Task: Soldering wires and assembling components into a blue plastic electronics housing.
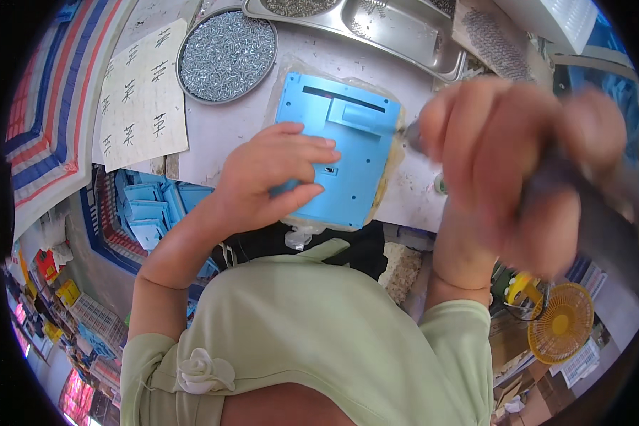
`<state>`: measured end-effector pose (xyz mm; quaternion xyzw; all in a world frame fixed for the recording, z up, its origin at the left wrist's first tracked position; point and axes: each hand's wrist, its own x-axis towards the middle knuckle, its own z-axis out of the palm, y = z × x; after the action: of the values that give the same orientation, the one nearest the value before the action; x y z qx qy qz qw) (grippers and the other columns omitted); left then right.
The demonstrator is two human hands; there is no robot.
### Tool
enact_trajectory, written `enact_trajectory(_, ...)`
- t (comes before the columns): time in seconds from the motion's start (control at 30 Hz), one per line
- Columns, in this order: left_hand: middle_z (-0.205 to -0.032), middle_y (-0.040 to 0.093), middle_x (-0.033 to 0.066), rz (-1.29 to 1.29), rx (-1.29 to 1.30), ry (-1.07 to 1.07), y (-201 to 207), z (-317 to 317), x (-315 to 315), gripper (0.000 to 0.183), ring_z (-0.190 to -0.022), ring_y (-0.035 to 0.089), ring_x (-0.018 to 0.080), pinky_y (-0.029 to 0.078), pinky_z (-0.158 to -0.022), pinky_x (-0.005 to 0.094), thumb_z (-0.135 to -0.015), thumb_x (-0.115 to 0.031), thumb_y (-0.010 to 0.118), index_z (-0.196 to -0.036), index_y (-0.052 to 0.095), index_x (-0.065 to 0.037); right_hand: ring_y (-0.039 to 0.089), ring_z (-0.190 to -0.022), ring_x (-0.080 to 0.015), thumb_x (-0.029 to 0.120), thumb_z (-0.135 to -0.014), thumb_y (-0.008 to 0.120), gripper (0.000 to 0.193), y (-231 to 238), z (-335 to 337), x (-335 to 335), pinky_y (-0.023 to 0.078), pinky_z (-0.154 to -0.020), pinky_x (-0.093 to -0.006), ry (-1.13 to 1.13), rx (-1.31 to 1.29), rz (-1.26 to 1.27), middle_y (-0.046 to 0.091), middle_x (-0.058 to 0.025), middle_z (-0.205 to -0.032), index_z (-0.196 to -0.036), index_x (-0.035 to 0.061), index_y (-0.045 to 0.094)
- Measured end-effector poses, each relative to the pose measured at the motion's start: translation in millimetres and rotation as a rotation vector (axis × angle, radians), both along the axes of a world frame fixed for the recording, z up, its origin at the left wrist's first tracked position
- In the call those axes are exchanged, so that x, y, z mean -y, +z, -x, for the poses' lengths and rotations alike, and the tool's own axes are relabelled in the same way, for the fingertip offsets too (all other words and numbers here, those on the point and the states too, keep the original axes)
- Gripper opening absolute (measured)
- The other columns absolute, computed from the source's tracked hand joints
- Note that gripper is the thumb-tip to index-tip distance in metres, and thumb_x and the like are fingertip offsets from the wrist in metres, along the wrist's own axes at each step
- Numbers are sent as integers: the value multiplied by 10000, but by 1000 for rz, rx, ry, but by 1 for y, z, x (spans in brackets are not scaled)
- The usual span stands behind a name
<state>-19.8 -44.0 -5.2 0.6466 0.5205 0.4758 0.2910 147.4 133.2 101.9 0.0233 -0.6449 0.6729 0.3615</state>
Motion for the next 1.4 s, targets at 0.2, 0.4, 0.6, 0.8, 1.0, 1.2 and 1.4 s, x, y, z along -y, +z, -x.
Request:
enact_trajectory(0.2, -1123, 757, 67, 32, 42, 144, 18, -9, 7, 169, -1113, 704, 221, 340, -1159, 532, -843, -30, 749, -994, 722, -101, 533, -500, -58, 353, -946, 732, 286, -1, 11, 40, 460, -519, -240, 133, -14, -11, 604, 97, -658, -1116, 209, 553)
enact_trajectory(0.4, -1049, 770, 54, -4, 48, 225, 20, -6, 14, 178, -992, 735, 208, 334, -1160, 539, -840, -18, 754, -991, 719, -106, 522, -494, -68, 327, -971, 696, 271, 2, 24, 43, 441, -495, -253, 167, -5, -16, 580, 89, -640, -1138, 188, 535)
enact_trajectory(0.6, -1014, 753, 50, -49, -264, 327, 16, 6, 16, 220, -968, 725, 229, 300, -1186, 536, -793, -103, 793, -998, 713, -102, 514, -498, -84, 284, -1000, 636, 222, -10, 43, 48, 429, -493, -263, 138, -6, -9, 557, 77, -622, -1148, 163, 522)
enact_trajectory(0.8, -988, 688, 29, -41, -693, 730, 9, 95, -21, 182, -1081, 599, 233, 347, -1052, 503, -810, -233, 776, -944, 739, -115, 452, -558, -123, 146, -986, 505, 211, -28, 75, 16, 445, -624, -345, 25, -107, -10, 462, 33, -633, -1186, 87, 543)
enact_trajectory(1.0, -881, 650, -26, -17, -656, 711, -17, 103, -23, 87, -959, 576, 206, 385, -947, 464, -802, -224, 789, -752, 753, -163, 473, -518, -125, 34, -951, 577, 179, -56, 103, 9, 465, -560, -316, -38, -107, 91, 525, -80, -641, -1094, -11, 479)
enact_trajectory(1.2, -790, 619, 16, 17, -610, 677, -21, 106, -24, 159, -875, 579, 226, 364, -878, 414, -828, -212, 778, -796, 676, -94, 460, -517, -116, -1, -934, 579, 133, -66, 105, 16, 438, -531, -303, -101, 9, 79, 510, -56, -646, -1034, 19, 495)
enact_trajectory(1.4, -766, 655, 22, 43, -639, 653, -15, 107, -31, 181, -839, 616, 238, 434, -816, 419, -830, -255, 777, -792, 673, -112, 393, -541, -122, 9, -960, 517, 89, -63, 108, 22, 357, -516, -333, -230, 229, -54, 398, -5, -599, -970, 73, 456)
